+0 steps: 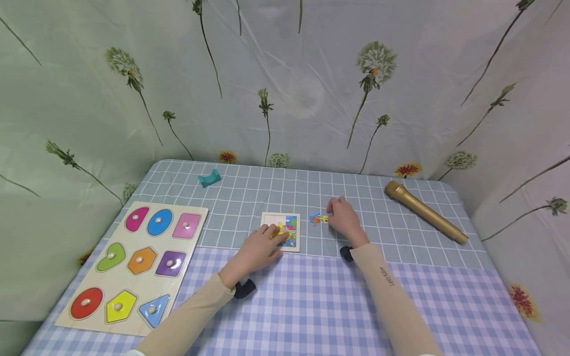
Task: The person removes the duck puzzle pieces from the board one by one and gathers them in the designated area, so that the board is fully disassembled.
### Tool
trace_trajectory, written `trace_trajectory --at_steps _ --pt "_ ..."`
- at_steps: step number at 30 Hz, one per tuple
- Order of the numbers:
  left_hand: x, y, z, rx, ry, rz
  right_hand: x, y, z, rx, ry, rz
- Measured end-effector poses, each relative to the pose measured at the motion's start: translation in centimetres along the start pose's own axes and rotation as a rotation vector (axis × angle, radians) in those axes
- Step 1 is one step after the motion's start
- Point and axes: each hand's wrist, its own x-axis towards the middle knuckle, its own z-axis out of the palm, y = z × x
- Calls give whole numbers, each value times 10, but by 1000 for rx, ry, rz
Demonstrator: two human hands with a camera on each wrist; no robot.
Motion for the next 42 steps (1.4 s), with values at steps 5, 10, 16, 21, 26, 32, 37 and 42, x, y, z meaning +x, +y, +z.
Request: trace_trajectory --at_steps 5,10,16,21,26,32,37,42 --pt "1 0 0 -10 -26 -6 3 -19 8 190 -17 -144" --pt "1 2 -5 -50 -71 -9 4 -43 21 219 -137 -281" --pt "1 3 -7 -57 -83 -13 6 -58 29 171 -161 -293" --pt "1 3 -5 -36 -74 -8 8 -63 31 116 -183 -251" --pt "2 3 -5 -27 -65 -8 9 -66 33 84 -201 -248" --pt "2 4 -5 -19 -50 -8 11 -68 32 77 -232 -266" --pt "2 3 -4 -12 -43 -3 11 -70 30 128 -256 -258" --pt "2 2 -5 -17 -37 6 12 -72 32 102 -250 -283"
